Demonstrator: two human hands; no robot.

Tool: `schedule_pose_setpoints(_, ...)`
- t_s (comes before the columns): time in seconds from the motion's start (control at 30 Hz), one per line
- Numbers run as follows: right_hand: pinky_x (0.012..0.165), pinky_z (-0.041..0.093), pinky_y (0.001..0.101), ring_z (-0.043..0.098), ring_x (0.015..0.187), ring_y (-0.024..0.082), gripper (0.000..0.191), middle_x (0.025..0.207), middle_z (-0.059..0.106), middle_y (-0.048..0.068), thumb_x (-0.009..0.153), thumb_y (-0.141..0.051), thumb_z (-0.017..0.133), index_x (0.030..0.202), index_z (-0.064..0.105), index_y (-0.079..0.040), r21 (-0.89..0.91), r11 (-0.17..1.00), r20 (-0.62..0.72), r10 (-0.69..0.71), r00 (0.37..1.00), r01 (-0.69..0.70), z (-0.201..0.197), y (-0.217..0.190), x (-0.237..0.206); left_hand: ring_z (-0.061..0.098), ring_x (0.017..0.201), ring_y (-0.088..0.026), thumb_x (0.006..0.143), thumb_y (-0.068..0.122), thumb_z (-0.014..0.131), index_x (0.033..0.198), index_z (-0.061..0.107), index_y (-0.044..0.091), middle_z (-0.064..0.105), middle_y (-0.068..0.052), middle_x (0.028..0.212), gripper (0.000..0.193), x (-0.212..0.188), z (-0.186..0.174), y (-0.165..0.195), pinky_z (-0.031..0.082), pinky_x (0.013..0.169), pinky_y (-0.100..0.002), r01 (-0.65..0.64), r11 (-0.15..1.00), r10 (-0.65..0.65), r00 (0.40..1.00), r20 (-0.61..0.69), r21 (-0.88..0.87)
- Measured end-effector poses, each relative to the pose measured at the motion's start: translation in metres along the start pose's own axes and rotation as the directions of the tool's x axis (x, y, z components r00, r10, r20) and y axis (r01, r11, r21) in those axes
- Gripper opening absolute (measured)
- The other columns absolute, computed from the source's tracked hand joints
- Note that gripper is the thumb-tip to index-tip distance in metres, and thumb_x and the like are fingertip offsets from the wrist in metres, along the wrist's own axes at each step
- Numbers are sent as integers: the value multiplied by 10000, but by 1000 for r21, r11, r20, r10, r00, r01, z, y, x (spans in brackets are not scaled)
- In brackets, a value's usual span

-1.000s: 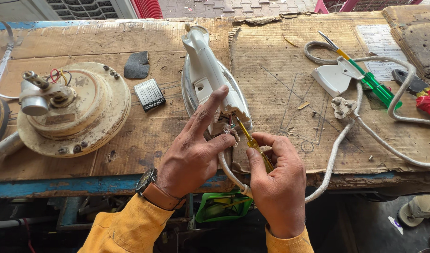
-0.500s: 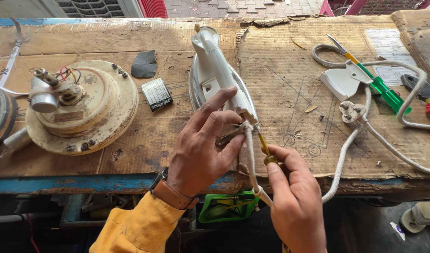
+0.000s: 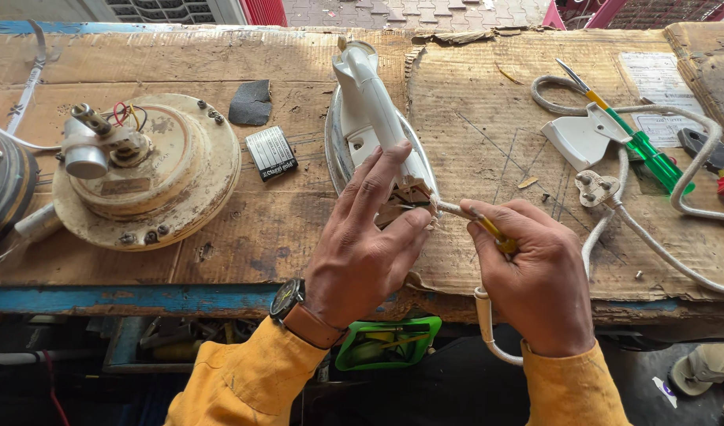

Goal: The person repairs an electric iron on a workbench. They use a screwdriver to unscrew and open the iron's handle housing, manipulate the power cord and its terminal connections inside the housing, and reposition the cord while working on the wiring.

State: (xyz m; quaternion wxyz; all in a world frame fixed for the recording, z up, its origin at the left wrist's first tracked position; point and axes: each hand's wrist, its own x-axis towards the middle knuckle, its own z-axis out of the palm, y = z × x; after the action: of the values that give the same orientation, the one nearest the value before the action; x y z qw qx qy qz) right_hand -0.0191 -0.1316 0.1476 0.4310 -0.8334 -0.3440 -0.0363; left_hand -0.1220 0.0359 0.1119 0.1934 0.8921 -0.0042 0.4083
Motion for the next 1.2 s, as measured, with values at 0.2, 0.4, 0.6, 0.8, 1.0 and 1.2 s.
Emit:
schedule_pose_setpoints(0.2,572,499,304,660,650,143,189,857,694,79,868,-134,808,1037,790,-52,-41,983,14,-179,984,179,2,12,17,281,1563,-420,952,182,737,1165,788,190,323,-125,1658,219,-3,-3,-11,355,1258,-609,-97,985,84,992,98,142)
schedule_pose_setpoints(0.4,637,520,324,671,719,196,165,881,675,89,900,-142,782,1006,750,-20,77,957,149,-290,946,281,-1,32,41,300,1561,-384,966,196,740,1073,774,172,368,-92,1643,115,7,3,-14,336,1266,-643,-191,972,173,976,130,141)
schedule_pose_setpoints(0.6,658,512,343,659,748,228,145,887,661,99,936,-137,756,982,709,-7,100,906,236,-424,874,412,-2,40,68,302,1584,-414,974,127,742,1069,753,86,412,-104,1643,105,13,5,-18,398,1241,-519,-242,967,226,960,165,79)
schedule_pose_setpoints(0.8,635,534,326,688,740,197,141,869,672,79,899,-143,780,952,724,-25,79,903,258,-427,867,422,-2,34,77,378,1568,-350,981,212,790,1097,678,100,492,-93,1555,196,19,2,-10,452,1256,-514,-133,990,128,986,111,46)
schedule_pose_setpoints(1.0,640,537,332,677,736,200,155,863,662,74,877,-135,802,977,747,-30,121,905,256,-426,868,408,-4,40,76,477,1398,-325,885,234,781,1303,587,79,565,-108,1385,486,32,18,10,468,1093,-502,30,985,-32,999,11,169)
schedule_pose_setpoints(1.2,653,547,316,692,760,169,175,910,682,59,880,-129,794,1027,765,-38,147,911,227,-410,883,385,-4,47,68,489,1355,-280,892,168,779,1271,629,116,596,-41,1297,411,36,30,17,487,1007,-479,60,949,-53,998,-32,310)
